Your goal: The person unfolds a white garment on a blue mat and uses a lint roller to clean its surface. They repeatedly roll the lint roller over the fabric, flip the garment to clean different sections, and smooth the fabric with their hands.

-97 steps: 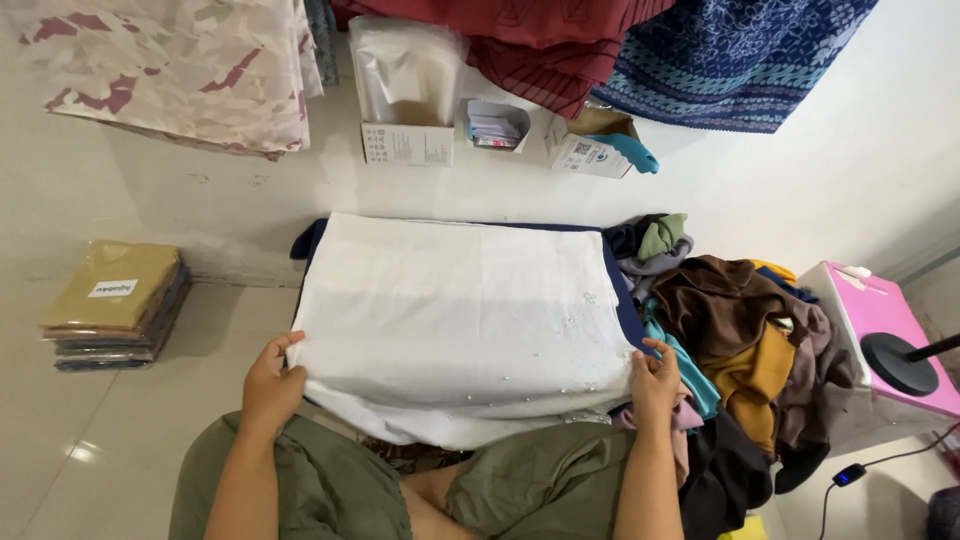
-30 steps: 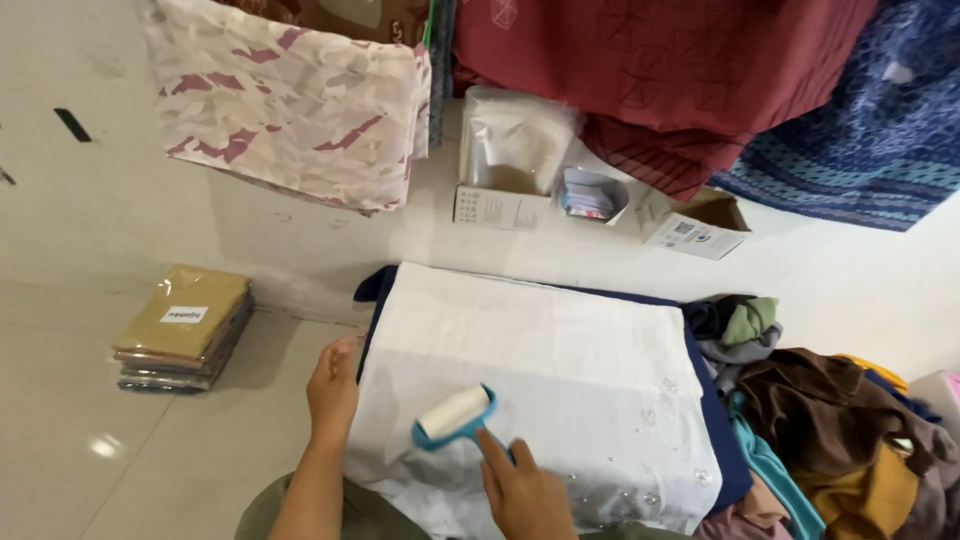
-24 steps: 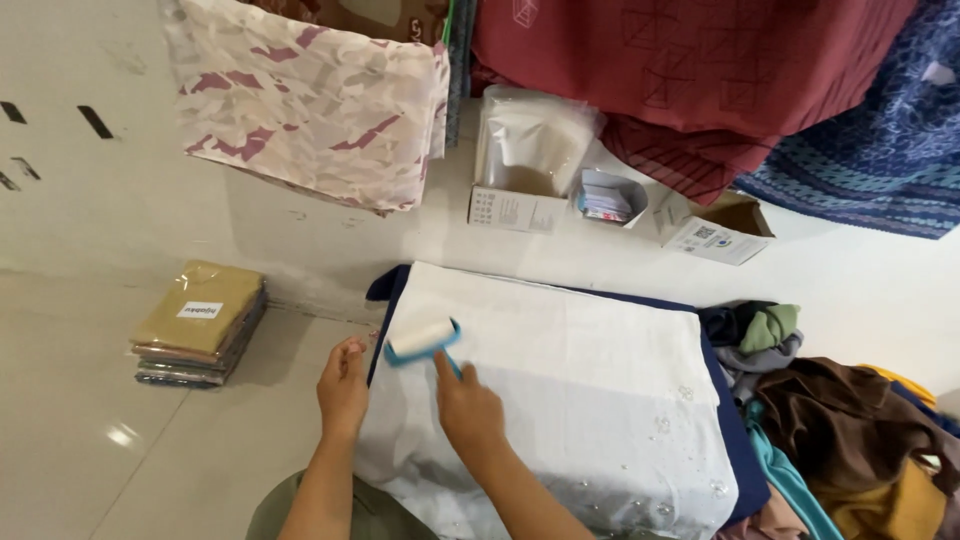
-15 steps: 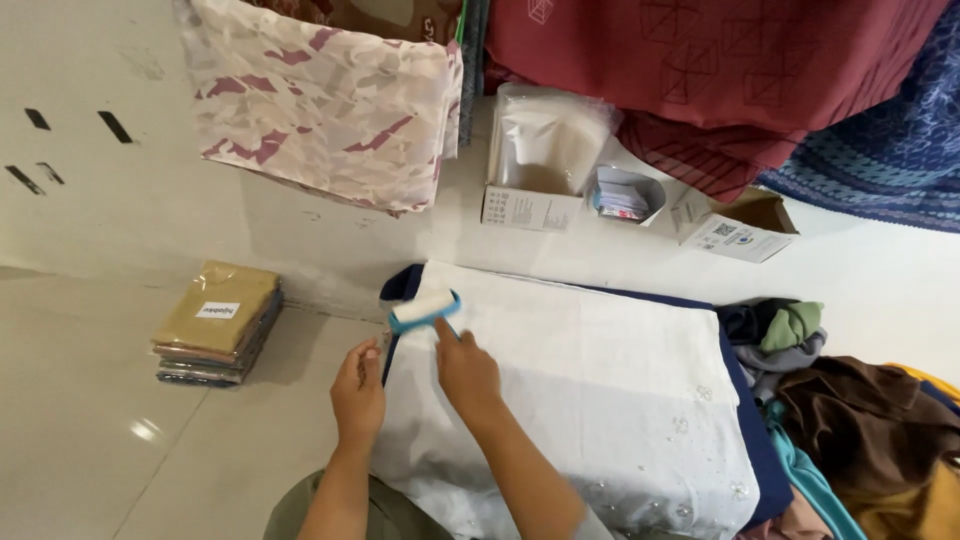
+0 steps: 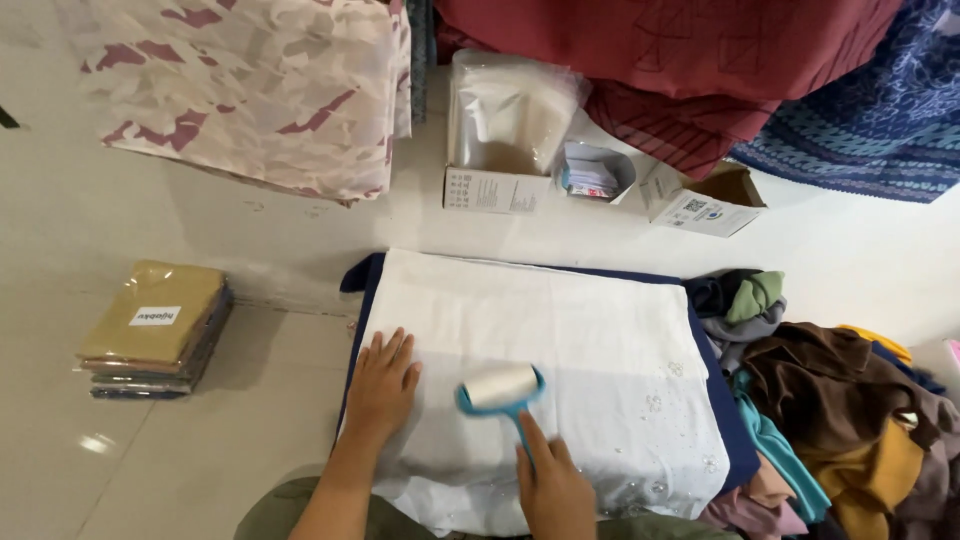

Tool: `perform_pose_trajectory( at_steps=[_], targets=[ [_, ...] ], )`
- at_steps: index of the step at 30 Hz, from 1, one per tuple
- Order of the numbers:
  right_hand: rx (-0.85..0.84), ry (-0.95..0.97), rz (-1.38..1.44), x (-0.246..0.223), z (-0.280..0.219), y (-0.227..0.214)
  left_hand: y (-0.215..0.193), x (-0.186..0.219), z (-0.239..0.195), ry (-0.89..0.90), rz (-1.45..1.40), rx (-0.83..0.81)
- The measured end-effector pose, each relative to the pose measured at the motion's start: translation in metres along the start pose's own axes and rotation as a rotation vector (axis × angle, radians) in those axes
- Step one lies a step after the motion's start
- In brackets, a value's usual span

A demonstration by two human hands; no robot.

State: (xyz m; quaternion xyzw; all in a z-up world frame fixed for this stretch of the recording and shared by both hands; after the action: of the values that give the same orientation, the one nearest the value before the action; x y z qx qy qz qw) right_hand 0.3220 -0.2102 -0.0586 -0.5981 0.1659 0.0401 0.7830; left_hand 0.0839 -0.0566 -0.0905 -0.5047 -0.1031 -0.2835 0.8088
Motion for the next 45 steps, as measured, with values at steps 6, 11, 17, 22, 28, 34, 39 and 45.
perform_pose_trajectory(
  at_steps=[6, 11, 17, 22, 28, 34, 39, 45],
  targets=[
    [0.147, -0.106, 0.073, -0.073, 0.143, 0.039, 0.004, -0.008, -0.003, -0.063, 0.114, -0.009],
    [-0.043, -0.048, 0.055, -0.096, 0.198, 0.050, 0.010, -0.012, -0.005, -0.099, 0.148, -0.073],
    [0.114, -0.093, 0.142, -0.038, 0.078, 0.011, 0.007, -0.011, -0.005, -0.038, 0.108, 0.004],
    [-0.076, 0.034, 0.320, 0.072, -0.056, 0.026, 0.009, -0.013, -0.005, -0.029, 0.104, -0.004],
    [-0.047, 0.138, 0.077, 0.099, -0.045, -0.010, 0.007, -0.010, -0.005, -0.007, 0.142, 0.020],
    [0.301, -0.022, 0.029, 0.039, 0.084, -0.015, 0.006, -0.011, -0.005, -0.067, 0.125, -0.035],
    [0.056, 0.113, 0.066, 0.024, 0.192, 0.008, 0.006, -0.012, -0.006, -0.078, 0.128, -0.029],
    [0.084, 0.049, 0.119, 0.042, 0.137, -0.015, 0.008, -0.016, -0.004, -0.097, 0.110, -0.050]
  ],
)
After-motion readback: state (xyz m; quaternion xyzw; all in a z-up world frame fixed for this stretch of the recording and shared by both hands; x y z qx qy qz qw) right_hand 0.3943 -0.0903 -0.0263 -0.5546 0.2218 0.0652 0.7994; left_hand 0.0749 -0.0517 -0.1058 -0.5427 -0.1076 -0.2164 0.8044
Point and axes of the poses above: each hand's wrist, its own z-axis towards the middle knuckle, its own y-axis out of the palm, x = y × z, the point moved 9 cm from there along z, towards the middle knuckle, and after that the axes turned 2 degrees about -z, right-handed, at the moved point
